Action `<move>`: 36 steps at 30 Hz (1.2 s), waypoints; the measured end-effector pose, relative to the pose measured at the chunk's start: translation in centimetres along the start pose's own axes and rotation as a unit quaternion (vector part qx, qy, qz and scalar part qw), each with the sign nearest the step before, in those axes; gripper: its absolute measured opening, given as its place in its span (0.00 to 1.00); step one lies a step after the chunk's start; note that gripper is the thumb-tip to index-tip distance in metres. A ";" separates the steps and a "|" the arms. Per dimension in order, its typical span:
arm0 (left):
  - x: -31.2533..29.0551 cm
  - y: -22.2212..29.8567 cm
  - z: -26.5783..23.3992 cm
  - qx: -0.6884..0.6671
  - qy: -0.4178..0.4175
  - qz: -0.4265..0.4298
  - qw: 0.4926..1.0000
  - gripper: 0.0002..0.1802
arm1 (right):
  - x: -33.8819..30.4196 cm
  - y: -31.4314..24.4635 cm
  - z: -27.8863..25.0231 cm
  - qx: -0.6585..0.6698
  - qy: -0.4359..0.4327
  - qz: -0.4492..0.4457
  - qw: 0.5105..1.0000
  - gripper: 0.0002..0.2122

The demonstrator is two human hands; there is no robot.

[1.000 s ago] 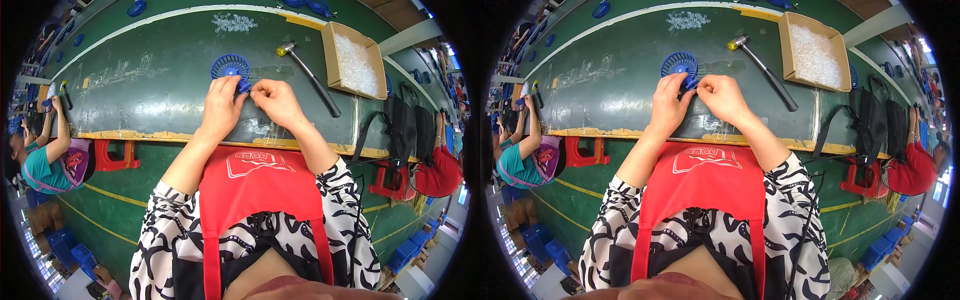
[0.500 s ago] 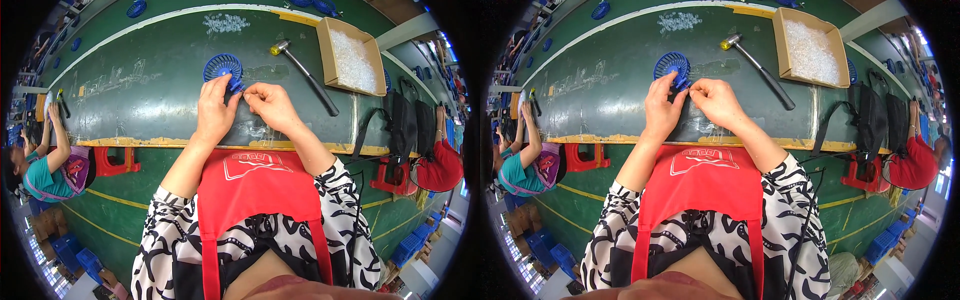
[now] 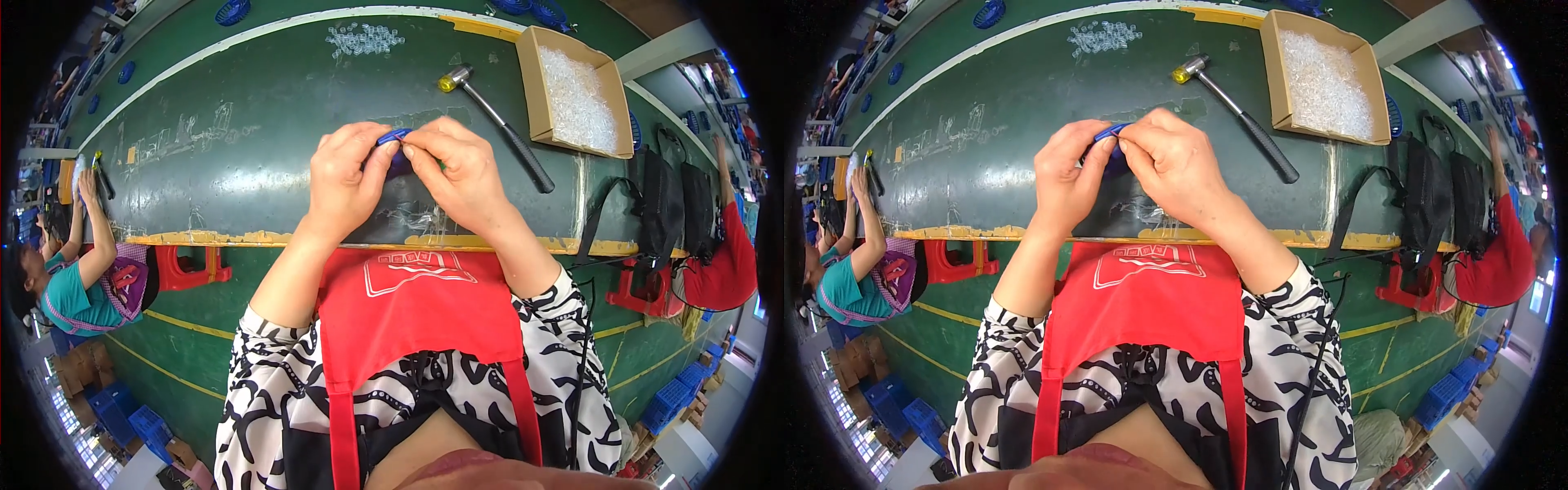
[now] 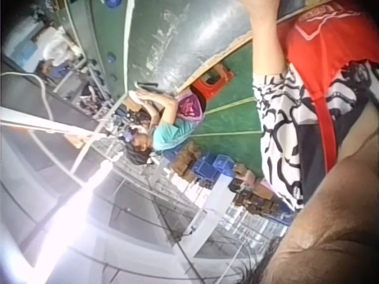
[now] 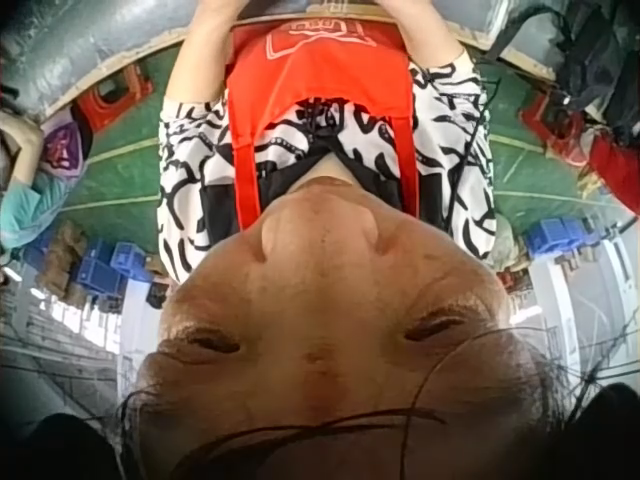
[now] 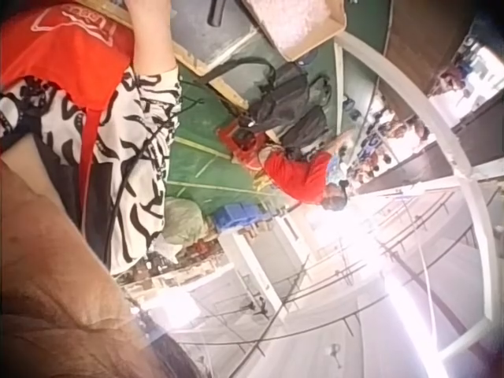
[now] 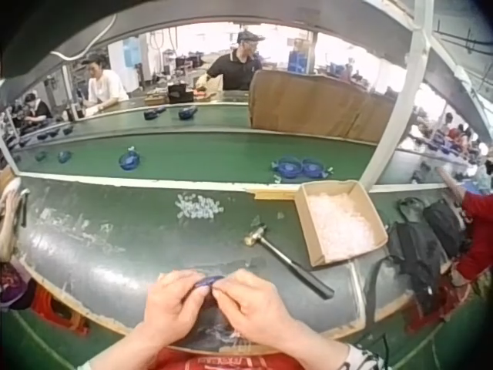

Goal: The person assembles portable fans by inserting small plastic parts into fan covers by hand, tapping them into place with a mallet, and placing the assembled fan parts onto a conveyor belt.

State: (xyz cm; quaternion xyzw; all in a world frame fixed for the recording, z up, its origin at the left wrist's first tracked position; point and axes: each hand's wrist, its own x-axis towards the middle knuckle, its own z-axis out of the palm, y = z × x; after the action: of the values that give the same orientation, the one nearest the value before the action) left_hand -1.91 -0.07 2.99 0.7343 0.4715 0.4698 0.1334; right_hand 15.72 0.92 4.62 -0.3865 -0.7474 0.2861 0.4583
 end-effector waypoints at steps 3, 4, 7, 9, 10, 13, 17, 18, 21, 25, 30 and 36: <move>-0.5 0.1 0.7 -0.204 0.024 -0.141 0.968 0.07 | 0.2 -0.3 -0.6 -0.048 -0.036 0.008 0.998 0.03; -0.8 0.0 0.9 -0.204 0.024 -0.142 0.968 0.07 | 0.3 -0.2 -0.7 -0.047 -0.036 0.008 0.998 0.03; -1.1 -0.1 1.1 -0.359 0.007 -0.303 0.883 0.08 | 0.4 0.2 -1.1 -0.077 -0.056 -0.006 0.995 0.03; -0.7 0.1 0.6 -0.424 -0.037 -0.379 0.822 0.08 | 0.5 0.2 -1.5 -0.089 -0.072 -0.025 0.993 0.03; -0.5 0.1 0.5 -0.424 -0.037 -0.380 0.821 0.08 | 0.6 0.3 -1.7 -0.088 -0.073 -0.024 0.993 0.03; -0.2 -0.1 0.3 -0.438 -0.043 -0.412 0.798 0.08 | 0.7 0.7 -2.2 -0.098 -0.080 -0.038 0.991 0.02; 0.0 -0.4 0.7 -0.465 -0.060 -0.430 0.771 0.09 | 0.3 1.6 -2.3 -0.092 -0.099 -0.012 0.991 0.02; 0.0 -0.3 1.0 -0.460 -0.060 -0.438 0.770 0.09 | 0.2 1.8 -2.4 -0.092 -0.096 -0.008 0.991 0.02; 0.0 -0.7 2.4 -0.458 -0.098 -0.442 0.765 0.09 | -0.2 2.5 -2.4 -0.083 -0.120 0.034 0.989 0.03; 2.5 -2.9 3.4 -0.364 -0.183 -0.444 0.798 0.09 | 0.5 4.6 -3.6 -0.118 -0.055 0.018 0.991 0.05; 5.7 -4.3 3.4 -0.147 -0.184 -0.385 0.892 0.14 | 0.9 7.9 -5.8 -0.431 -0.041 0.104 0.896 0.09; 0.8 -2.9 3.4 0.117 -0.053 -0.106 0.986 0.39 | -0.2 8.0 -6.4 -0.343 -0.046 0.115 0.931 0.07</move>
State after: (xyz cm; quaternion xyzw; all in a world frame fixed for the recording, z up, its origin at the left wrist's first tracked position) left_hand -0.70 2.94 -0.19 0.7146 0.5905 0.3553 0.1198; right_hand 24.09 5.50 0.92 -0.5905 -0.7704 0.0803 0.2268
